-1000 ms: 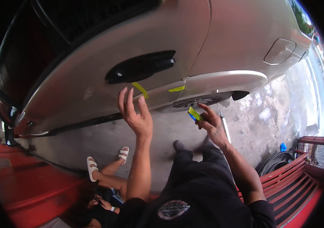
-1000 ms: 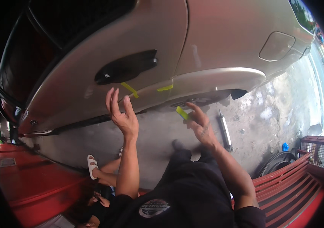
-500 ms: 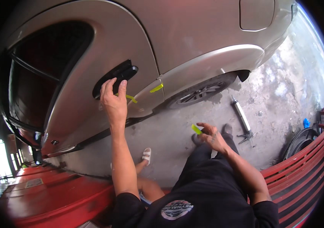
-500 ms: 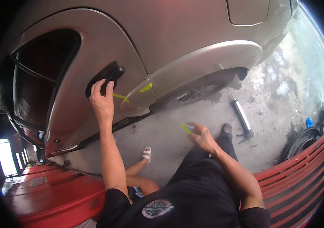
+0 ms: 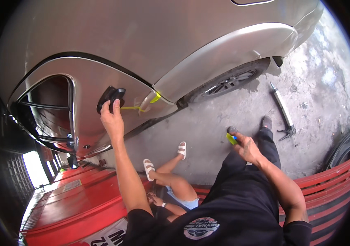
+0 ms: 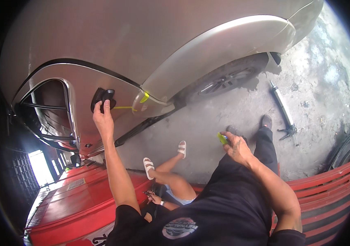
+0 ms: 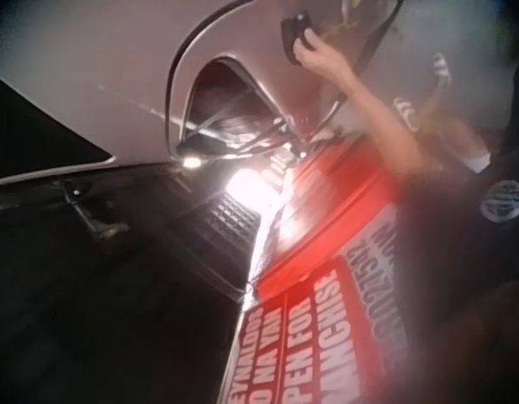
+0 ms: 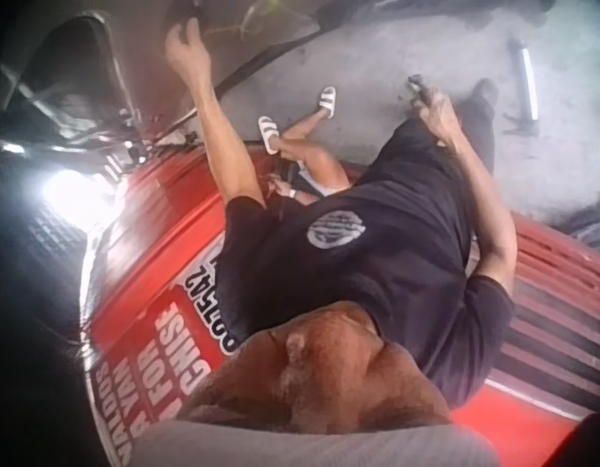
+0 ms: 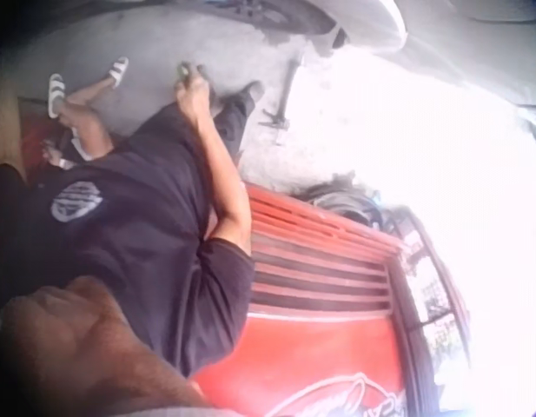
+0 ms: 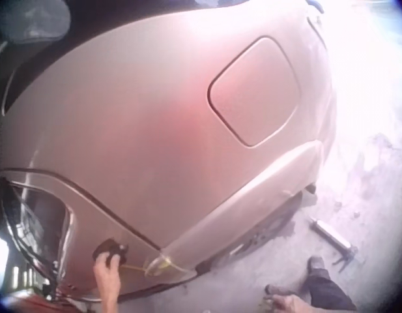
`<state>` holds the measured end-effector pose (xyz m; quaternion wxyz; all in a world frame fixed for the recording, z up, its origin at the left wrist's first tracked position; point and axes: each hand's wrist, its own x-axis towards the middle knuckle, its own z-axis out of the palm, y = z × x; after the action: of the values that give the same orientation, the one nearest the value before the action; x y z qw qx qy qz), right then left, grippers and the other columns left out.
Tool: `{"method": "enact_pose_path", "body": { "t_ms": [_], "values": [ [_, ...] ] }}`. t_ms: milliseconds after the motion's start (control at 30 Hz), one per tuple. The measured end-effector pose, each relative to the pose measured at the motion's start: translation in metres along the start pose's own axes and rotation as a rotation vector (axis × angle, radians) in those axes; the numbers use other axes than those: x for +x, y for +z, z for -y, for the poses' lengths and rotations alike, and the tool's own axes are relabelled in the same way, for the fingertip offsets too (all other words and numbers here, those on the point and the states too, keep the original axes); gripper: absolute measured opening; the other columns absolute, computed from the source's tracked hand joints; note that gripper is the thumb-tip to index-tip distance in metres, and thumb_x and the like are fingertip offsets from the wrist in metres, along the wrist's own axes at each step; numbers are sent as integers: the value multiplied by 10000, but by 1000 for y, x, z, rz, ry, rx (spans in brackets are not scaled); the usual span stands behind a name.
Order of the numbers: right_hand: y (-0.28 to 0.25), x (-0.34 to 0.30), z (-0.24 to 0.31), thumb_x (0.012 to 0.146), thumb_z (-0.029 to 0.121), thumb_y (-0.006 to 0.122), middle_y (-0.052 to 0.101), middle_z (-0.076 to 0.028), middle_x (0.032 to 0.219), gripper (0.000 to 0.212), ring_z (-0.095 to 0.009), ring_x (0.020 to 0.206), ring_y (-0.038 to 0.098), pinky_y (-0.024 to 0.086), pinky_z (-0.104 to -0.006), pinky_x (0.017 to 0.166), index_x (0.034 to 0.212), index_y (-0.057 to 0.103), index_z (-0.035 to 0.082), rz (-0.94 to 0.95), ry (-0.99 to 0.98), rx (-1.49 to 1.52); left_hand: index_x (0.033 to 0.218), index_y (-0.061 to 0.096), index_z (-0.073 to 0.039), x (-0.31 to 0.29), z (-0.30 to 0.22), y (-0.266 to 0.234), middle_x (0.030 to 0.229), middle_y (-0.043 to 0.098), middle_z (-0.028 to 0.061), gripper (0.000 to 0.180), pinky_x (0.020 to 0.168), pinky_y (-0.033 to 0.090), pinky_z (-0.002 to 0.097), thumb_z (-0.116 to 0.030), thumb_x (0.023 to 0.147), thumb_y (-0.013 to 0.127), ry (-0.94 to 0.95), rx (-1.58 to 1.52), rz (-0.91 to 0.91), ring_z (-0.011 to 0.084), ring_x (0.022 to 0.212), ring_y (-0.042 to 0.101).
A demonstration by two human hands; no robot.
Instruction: The person applies strips of yellow tape to the rear bumper and side panels of a silver car. They carefully align the tape along the panel gaps and contours, smoothing it down with their fingers to ensure adhesion.
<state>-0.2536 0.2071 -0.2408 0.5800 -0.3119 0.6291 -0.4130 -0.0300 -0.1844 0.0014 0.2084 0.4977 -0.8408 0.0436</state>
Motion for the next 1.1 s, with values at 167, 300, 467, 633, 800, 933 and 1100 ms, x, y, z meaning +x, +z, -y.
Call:
{"method": "enact_pose_path", "body": {
  "t_ms": [167,300,467,633,800,933,1100],
  "values": [
    [-14,-2,-6,890,21,626,753,-298,1079,580,-454,1038,738,561,-500,925,1468,580,24,27,-47,8,1271,688,104,-3,2,-2,1183,726,281,546,972,520,472,-392,1046,730,7,28,-30,403,1077,695],
    [-16,0,-12,885,12,630,752,-283,1040,586,-415,948,744,564,-467,892,1469,581,25,24,-32,110,1273,690,99,-4,-7,-8,1145,733,241,502,955,523,423,-352,1058,724,-81,-63,40,327,1031,691],
    [-24,3,-11,879,18,644,752,-274,1013,571,-402,928,746,564,-459,879,1448,598,23,83,15,55,1253,699,87,-4,1,-8,1135,735,218,437,957,519,403,-310,1070,705,-48,-135,87,305,1026,686],
    [-32,4,-32,883,55,665,725,-239,914,530,-343,711,653,533,-429,723,1409,617,14,53,-65,-32,1286,703,73,-3,0,-16,1272,720,186,400,1062,501,384,-262,1066,703,44,-73,69,295,1174,679],
    [-59,-10,-40,914,66,562,697,-125,811,532,-175,716,634,537,-347,718,1437,589,-25,30,-29,40,1332,684,46,-29,-15,-30,1330,703,198,367,1124,483,435,-182,1046,705,28,-40,-169,371,1237,672],
    [-86,-20,-43,903,95,570,709,-128,826,562,-182,728,658,544,-345,716,1447,590,-44,-4,46,-116,1283,706,35,-109,0,-7,1282,722,209,290,1056,524,447,-134,1050,674,-309,-432,-222,369,1196,693],
    [-107,-17,-72,1014,241,635,745,-156,827,477,-215,693,719,559,-396,631,1401,625,-37,-92,27,-235,1332,684,-4,-236,5,102,1338,688,183,312,979,576,423,-93,1033,690,-555,-627,42,331,1180,682]
  ]
}}
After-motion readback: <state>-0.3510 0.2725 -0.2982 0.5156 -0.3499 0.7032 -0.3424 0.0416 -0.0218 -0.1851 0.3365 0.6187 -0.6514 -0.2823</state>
